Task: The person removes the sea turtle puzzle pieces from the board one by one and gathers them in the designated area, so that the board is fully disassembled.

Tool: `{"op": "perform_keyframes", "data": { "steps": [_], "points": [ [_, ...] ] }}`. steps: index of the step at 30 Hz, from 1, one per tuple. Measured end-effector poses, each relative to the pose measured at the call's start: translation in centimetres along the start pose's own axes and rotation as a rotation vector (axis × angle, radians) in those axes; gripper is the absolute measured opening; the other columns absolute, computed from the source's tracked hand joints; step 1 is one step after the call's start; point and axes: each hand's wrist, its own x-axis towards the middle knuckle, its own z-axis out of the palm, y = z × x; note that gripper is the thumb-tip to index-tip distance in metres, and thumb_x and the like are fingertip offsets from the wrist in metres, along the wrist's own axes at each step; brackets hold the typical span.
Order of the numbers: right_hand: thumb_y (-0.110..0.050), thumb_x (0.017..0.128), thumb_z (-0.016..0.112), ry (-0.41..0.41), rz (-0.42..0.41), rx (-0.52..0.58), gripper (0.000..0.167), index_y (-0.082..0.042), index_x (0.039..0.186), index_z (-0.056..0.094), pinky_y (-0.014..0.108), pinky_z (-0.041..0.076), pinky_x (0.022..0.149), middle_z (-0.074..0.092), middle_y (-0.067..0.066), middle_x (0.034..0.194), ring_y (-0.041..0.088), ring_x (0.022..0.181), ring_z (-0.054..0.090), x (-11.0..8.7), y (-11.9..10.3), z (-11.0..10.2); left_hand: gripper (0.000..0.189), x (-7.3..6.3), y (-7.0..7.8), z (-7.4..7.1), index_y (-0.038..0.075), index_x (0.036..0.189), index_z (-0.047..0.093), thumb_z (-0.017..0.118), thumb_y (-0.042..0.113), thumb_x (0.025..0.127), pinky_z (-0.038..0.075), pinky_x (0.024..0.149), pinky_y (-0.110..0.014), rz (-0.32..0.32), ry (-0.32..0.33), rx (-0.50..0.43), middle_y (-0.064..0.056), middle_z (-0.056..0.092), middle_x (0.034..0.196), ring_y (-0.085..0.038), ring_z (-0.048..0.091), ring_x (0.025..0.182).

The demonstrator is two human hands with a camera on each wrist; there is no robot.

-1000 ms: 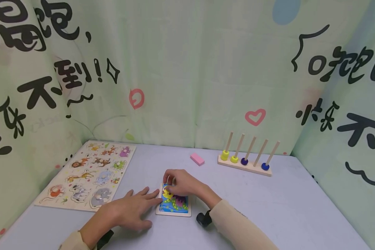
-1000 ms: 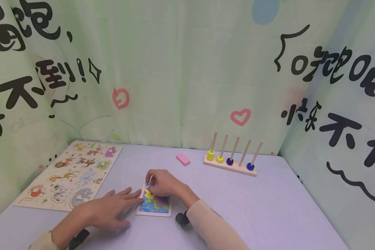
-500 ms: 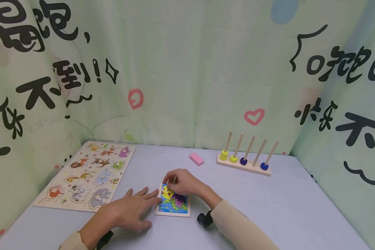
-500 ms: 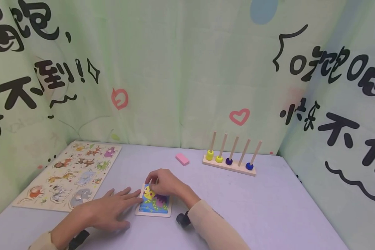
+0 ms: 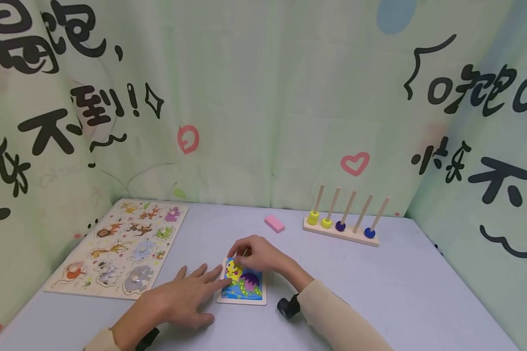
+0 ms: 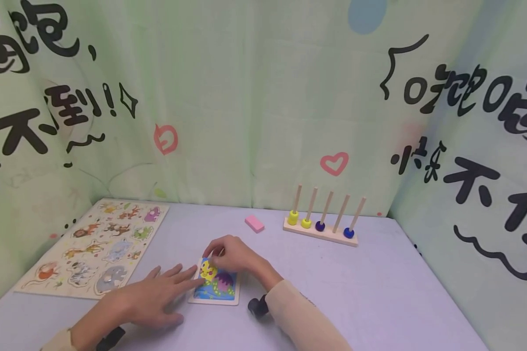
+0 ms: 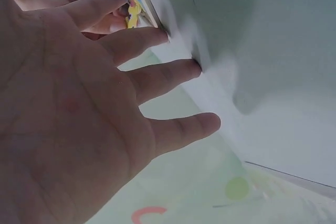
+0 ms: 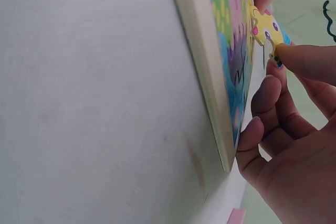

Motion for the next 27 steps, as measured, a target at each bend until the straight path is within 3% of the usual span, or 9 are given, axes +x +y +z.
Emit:
{"op": "perform_keyframes", "data": {
  "steps": [6,14,27],
  "points": [
    [-0.014,0.102,0.068,0.004,-0.005,0.035,0.017,-0.016,0.114,0.080,0.020,0.052,0.079,0.078,0.001,0.108,0.011,0.087,0.061,-0.4,0.4,-1.0,0.074,0.1,0.3,0.2,0.036,0.161,0.044,0.075,0.047,0.094,0.018,0.125,-0.078,-0.006,0.044,0.017,-0.001,0.032,0.176,-0.043,0.030,0.162],
    [-0.016,0.104,0.066,-0.055,0.001,0.063,0.020,-0.012,0.119,0.079,0.021,0.054,0.089,0.079,0.006,0.116,0.010,0.098,0.065,-2.0,0.9,-3.4,0.065,0.4,0.4,0.3,0.038,0.157,0.050,0.074,0.044,0.097,0.019,0.124,-0.079,0.000,0.080,0.013,0.002,0.036,0.174,-0.045,0.032,0.160],
    [-0.015,0.102,0.068,-0.070,0.090,0.051,0.019,-0.011,0.118,0.079,0.023,0.052,0.075,0.078,0.005,0.114,0.013,0.089,0.061,-5.4,3.4,-6.1,0.050,0.9,0.1,0.9,0.040,0.151,0.057,0.068,0.035,0.103,0.024,0.120,-0.081,0.033,0.136,0.058,-0.003,0.041,0.172,-0.048,0.038,0.156]
  ]
}}
